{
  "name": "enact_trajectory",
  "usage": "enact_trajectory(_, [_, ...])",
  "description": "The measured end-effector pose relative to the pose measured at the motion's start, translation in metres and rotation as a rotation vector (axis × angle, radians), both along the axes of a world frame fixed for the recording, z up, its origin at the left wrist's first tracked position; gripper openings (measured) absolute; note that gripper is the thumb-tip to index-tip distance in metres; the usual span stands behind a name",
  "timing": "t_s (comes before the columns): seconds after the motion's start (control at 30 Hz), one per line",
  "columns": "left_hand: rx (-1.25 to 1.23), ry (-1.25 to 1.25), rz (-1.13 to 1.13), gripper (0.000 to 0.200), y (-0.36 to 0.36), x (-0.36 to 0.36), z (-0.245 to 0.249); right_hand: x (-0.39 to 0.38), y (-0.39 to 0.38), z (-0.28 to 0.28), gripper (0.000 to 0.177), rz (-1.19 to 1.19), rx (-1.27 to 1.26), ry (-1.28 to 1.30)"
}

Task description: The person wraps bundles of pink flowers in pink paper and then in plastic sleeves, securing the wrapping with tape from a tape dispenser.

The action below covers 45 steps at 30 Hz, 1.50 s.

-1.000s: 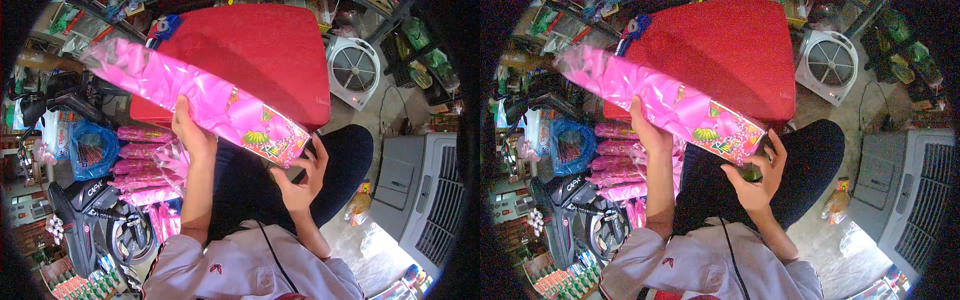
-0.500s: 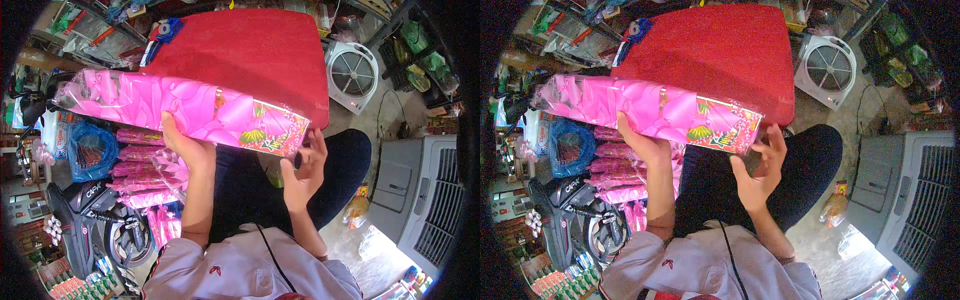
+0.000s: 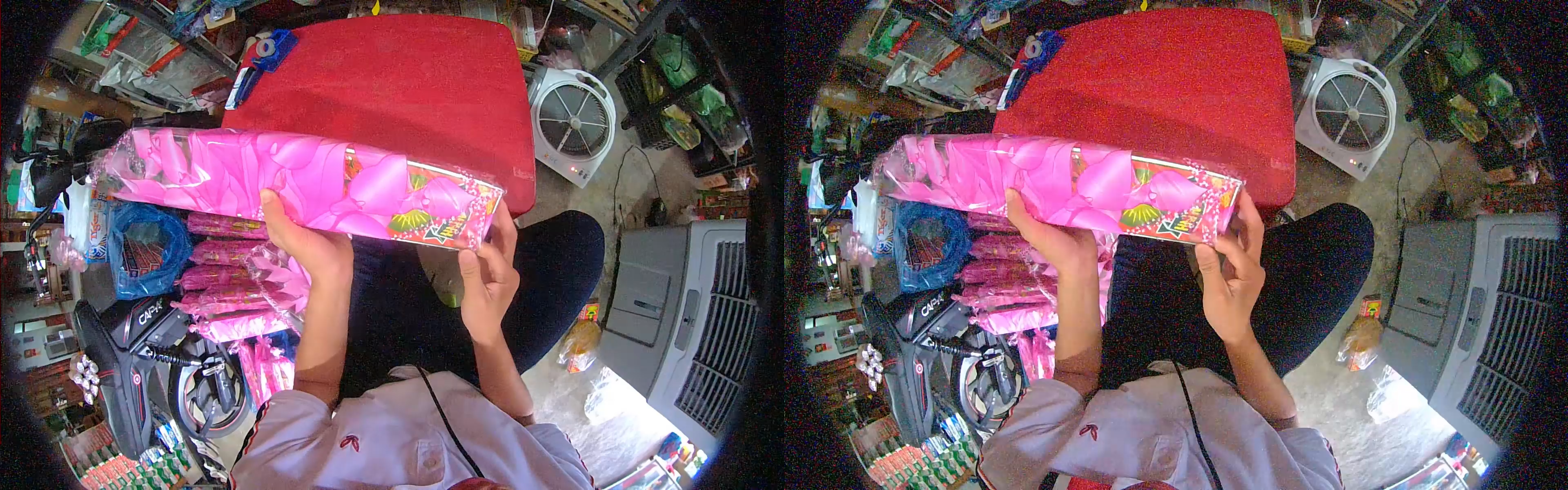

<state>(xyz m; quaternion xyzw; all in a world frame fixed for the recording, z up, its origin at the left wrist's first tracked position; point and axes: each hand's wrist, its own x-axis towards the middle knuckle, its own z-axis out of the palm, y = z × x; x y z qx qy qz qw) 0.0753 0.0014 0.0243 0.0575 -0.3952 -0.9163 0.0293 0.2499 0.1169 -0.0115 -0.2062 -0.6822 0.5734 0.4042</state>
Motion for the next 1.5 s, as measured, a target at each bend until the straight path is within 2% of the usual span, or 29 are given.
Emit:
enact_trajectory(0.03, [0.010,0.008,-0.010,0.053,0.001,0.000,0.001,0.000,0.000,0.000,0.018,-0.008,0.002,-0.016])
enact_trajectory(0.13, [-0.004,0.001,-0.035,0.058,0.000,-0.001,0.001,-0.008,-0.012,0.012,0.022,-0.106,-0.171,0.220])
enact_trajectory(0.23, [-0.027,-0.021,-0.043,0.062,0.000,0.001,0.000,-0.006,-0.006,0.009,0.024,-0.101,0.080,0.065])
enact_trajectory(0.37, [-0.026,-0.006,-0.044,0.063,0.000,-0.001,-0.006,-0.003,-0.002,-0.007,0.022,-0.043,-0.012,0.118])
enact_trajectory(0.43, [0.008,-0.002,-0.039,0.057,0.001,0.000,-0.004,-0.002,0.001,-0.010,0.019,0.002,-0.068,0.175])
enact_trajectory(0.57, [0.052,-0.010,-0.057,0.054,-0.001,-0.001,-0.006,0.000,0.009,-0.011,0.014,0.047,-0.038,0.176])
enact_trajectory(0.63, [0.031,-0.006,-0.055,0.061,-0.002,-0.003,-0.009,0.000,0.013,-0.006,0.014,0.072,-0.001,0.130])
enact_trajectory(0.87, [-0.023,0.005,0.000,0.065,0.006,0.015,0.002,-0.003,0.003,0.011,0.019,-0.150,-0.166,0.145])
enact_trajectory(1.0, [-0.020,-0.007,-0.011,0.073,0.005,0.028,0.005,0.001,0.005,0.010,0.015,-0.102,-0.423,0.079])
enact_trajectory(1.1, [-0.063,0.035,-0.007,0.075,0.004,0.033,0.008,0.000,0.005,0.019,0.013,-0.002,-0.504,0.091])
enact_trajectory(1.2, [-0.039,-0.050,0.101,0.074,0.009,0.034,0.020,0.002,0.006,0.016,0.015,0.049,-0.510,0.139])
enact_trajectory(1.3, [-0.037,0.029,0.045,0.073,-0.001,0.029,0.006,0.003,0.004,0.013,0.013,-0.062,-0.310,0.038])
enact_trajectory(1.4, [-0.050,0.059,0.055,0.071,-0.001,0.031,0.008,0.000,0.002,0.013,0.009,-0.201,-0.315,0.184])
enact_trajectory(1.5, [-0.095,0.034,0.103,0.071,0.003,0.034,0.011,0.003,0.009,0.016,0.014,-0.122,-0.387,0.094])
